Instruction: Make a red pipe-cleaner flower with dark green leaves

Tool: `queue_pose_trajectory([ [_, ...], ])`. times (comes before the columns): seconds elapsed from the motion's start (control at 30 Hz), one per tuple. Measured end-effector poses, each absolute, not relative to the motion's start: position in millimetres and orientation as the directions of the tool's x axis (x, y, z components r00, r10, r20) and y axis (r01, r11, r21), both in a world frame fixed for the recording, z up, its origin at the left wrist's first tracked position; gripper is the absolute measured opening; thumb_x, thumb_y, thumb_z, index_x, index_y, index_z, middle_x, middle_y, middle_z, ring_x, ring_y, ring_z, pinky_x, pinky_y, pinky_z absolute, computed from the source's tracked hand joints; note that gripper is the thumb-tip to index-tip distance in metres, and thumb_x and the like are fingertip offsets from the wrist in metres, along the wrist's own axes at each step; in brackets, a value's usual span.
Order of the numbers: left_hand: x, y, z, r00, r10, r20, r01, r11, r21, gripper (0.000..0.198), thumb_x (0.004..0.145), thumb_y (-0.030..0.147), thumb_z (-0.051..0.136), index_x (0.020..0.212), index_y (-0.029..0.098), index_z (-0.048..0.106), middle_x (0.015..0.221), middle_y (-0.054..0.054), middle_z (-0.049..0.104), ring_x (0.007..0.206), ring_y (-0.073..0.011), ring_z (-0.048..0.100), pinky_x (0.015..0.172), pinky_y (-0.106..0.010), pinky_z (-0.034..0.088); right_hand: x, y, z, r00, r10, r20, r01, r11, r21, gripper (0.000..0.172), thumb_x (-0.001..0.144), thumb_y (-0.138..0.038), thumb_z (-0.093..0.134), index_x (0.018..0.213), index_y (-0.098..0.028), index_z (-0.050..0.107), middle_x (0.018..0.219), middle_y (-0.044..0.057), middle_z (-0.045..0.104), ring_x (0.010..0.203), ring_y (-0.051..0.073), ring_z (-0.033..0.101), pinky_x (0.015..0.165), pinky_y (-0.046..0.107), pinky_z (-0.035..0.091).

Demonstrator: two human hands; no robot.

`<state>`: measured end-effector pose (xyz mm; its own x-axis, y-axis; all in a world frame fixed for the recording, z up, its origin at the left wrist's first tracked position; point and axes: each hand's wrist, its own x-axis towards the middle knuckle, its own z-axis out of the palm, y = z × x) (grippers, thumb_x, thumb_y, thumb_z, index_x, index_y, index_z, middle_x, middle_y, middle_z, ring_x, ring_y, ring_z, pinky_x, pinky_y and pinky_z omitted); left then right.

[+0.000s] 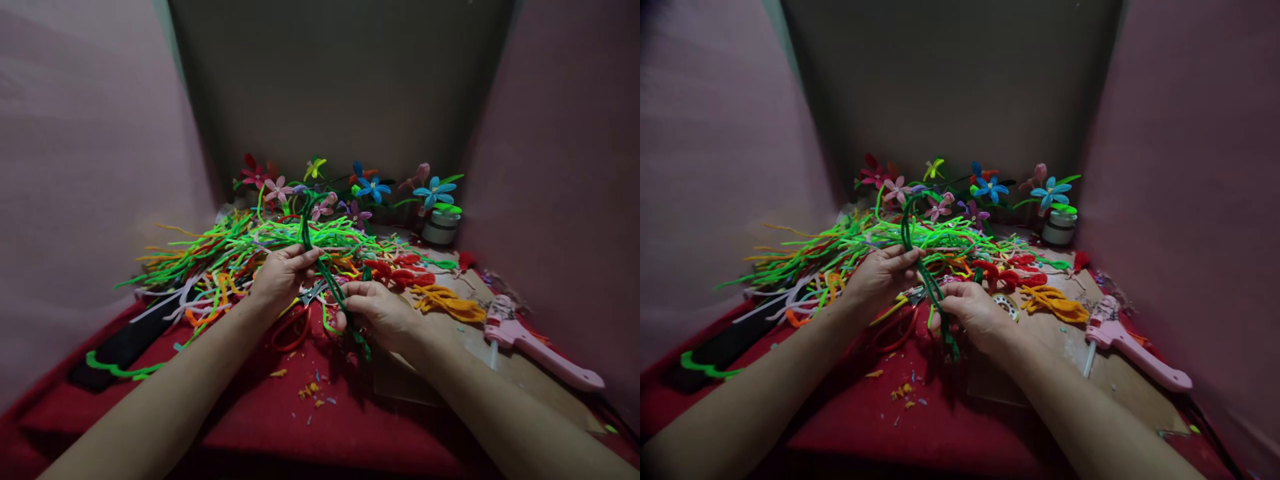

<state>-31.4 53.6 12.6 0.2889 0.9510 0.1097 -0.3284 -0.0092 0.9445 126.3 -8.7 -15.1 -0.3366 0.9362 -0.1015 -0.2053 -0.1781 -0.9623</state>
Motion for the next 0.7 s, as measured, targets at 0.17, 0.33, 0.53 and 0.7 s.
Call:
queue_pose_trajectory([
  [0.17, -38, 58, 16, 0.245, 0.966, 0.081, -0.41, 0.027, 0.912, 0.015, 0.065, 0.017, 0.072, 0.074, 0.011, 0.063, 0.058, 0.004, 0.05, 0.042, -0.0045, 0.044, 0.036, -0.018, 0.034, 125, -16, -11, -0.388, 0.898, -0.209, -0.226, -0.312, -0.923, 0.01, 0.067, -0.009, 0.05, 0.074, -0.014, 0.055, 0.049, -0.002, 0.056, 0.038, 0.009, 0.049, 0.042, 0.022, 0.042],
  [0.33, -39, 58, 16, 0.229, 0.969, 0.092, -0.414, 0.011, 0.91, 0.016, 0.064, 0.018, 0.073, 0.072, 0.012, 0.061, 0.056, 0.004, 0.05, 0.041, -0.0046, 0.044, 0.035, -0.018, 0.034, 127, -14, 4, -0.431, 0.868, -0.248, -0.25, -0.378, -0.891, 0.02, 0.084, -0.02, 0.045, 0.095, -0.011, 0.058, 0.05, 0.0, 0.056, 0.036, 0.01, 0.049, 0.04, 0.025, 0.046],
  [0.53, -36, 55, 10, 0.277, 0.956, 0.094, -0.317, -0.001, 0.948, 0.02, 0.066, 0.025, 0.074, 0.076, 0.012, 0.062, 0.049, 0.005, 0.049, 0.039, -0.0059, 0.044, 0.037, -0.018, 0.034, 124, 1, 3, -0.457, 0.881, -0.123, -0.367, -0.313, -0.876, 0.023, 0.087, -0.026, 0.047, 0.092, -0.009, 0.061, 0.051, 0.001, 0.058, 0.038, 0.011, 0.051, 0.042, 0.026, 0.048],
  [0.7, -33, 52, 9, 0.269, 0.959, 0.095, -0.35, 0.005, 0.937, 0.017, 0.067, 0.02, 0.073, 0.075, 0.01, 0.062, 0.052, 0.004, 0.049, 0.041, -0.0045, 0.044, 0.038, -0.017, 0.035, 121, -1, -4, -0.452, 0.883, -0.124, -0.364, -0.31, -0.878, 0.016, 0.083, -0.022, 0.051, 0.087, -0.01, 0.061, 0.044, -0.005, 0.046, 0.033, 0.006, 0.034, 0.033, 0.017, 0.031],
])
